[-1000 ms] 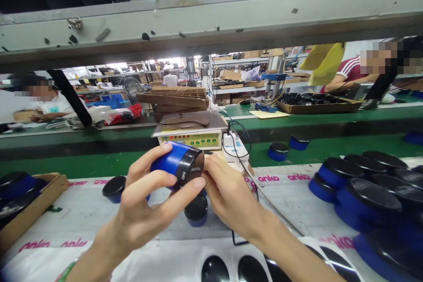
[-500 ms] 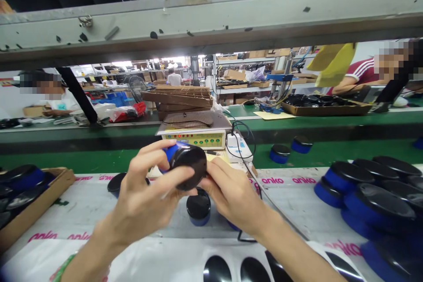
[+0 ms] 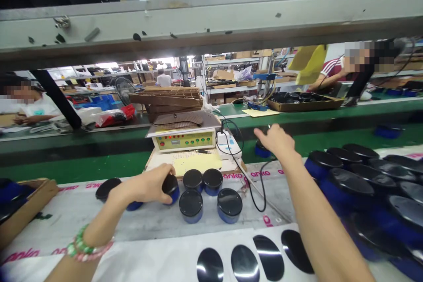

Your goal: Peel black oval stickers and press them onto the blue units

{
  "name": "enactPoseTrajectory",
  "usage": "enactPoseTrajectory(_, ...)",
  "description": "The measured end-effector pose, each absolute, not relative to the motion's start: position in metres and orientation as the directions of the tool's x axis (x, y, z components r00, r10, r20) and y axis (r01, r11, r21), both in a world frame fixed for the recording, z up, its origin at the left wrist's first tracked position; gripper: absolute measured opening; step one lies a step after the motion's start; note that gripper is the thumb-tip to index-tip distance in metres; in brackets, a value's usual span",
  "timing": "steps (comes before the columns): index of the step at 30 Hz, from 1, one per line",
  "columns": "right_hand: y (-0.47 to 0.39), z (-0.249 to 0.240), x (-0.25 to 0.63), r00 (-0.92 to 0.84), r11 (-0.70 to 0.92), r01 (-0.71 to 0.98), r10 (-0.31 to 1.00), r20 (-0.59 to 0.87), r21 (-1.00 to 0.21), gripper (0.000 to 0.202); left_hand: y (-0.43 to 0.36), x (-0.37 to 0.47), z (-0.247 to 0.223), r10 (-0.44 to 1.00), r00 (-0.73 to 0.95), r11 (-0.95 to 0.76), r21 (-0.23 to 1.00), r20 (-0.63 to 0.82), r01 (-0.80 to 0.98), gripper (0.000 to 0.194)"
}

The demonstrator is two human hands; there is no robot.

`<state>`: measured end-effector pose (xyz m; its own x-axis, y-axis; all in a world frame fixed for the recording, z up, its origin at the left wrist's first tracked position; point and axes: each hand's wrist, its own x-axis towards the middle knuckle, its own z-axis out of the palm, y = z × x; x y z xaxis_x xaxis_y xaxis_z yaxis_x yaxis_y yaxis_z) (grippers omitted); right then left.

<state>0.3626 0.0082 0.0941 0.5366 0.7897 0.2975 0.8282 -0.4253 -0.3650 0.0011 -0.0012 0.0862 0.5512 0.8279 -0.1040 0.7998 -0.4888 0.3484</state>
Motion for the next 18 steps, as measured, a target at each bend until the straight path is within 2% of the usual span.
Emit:
enactPoseTrajectory(2,0.022,0.070,0.373,0.569,-0.479,0.800,0.796,0.205,-0.361,0.031,-0.005,0.010,0.077,0.800,0.577,-0.490,0.377,-0.164,0.786,0.061)
enactPoseTrajectory(4,0.027,0.058,0.378,0.565,-0.481,0.798,0.806,0.175,-0.363,0.026,-0.008,0.014,0.075,0.789,0.587,-0.483,0.411,-0.179,0.774,0.067)
enactPoseTrajectory(8,0.012,0.089,0.374,0.498,-0.357,0.838,0.810,0.310,-0.413,0.035,-0.013,0.018,0.086,0.779,0.610,-0.473,0.503,-0.143,0.723,0.082)
enactPoseTrajectory(9,0.003,0.103,0.366,0.456,-0.290,0.856,0.814,0.360,-0.428,0.039,-0.016,0.020,0.090,0.778,0.621,-0.482,0.542,-0.097,0.688,0.083)
enactPoseTrajectory(11,-0.020,0.127,0.337,0.350,-0.135,0.879,0.833,0.428,-0.457,0.044,-0.026,0.029,0.097,0.758,0.648,-0.491,0.719,0.075,0.491,0.083)
enactPoseTrajectory(13,-0.047,0.141,0.296,0.173,0.079,0.876,0.868,0.465,-0.475,0.046,-0.038,0.041,0.102,0.732,0.635,-0.410,0.904,0.246,0.122,0.084)
enactPoseTrajectory(14,-0.060,0.143,0.276,-0.011,0.283,0.812,0.882,0.471,-0.511,0.043,-0.043,0.046,0.105,0.733,0.616,-0.327,0.943,0.289,-0.053,0.084)
enactPoseTrajectory(15,-0.071,0.144,0.258,-0.159,0.427,0.747,0.859,0.486,-0.510,0.040,-0.048,0.050,0.106,0.742,0.603,-0.240,0.956,0.293,-0.169,0.081)
enactPoseTrajectory(18,-0.094,0.142,0.232,-0.255,0.589,0.702,0.732,0.631,-0.400,0.028,-0.055,0.055,0.111,0.819,0.549,-0.046,0.972,0.169,-0.230,0.056)
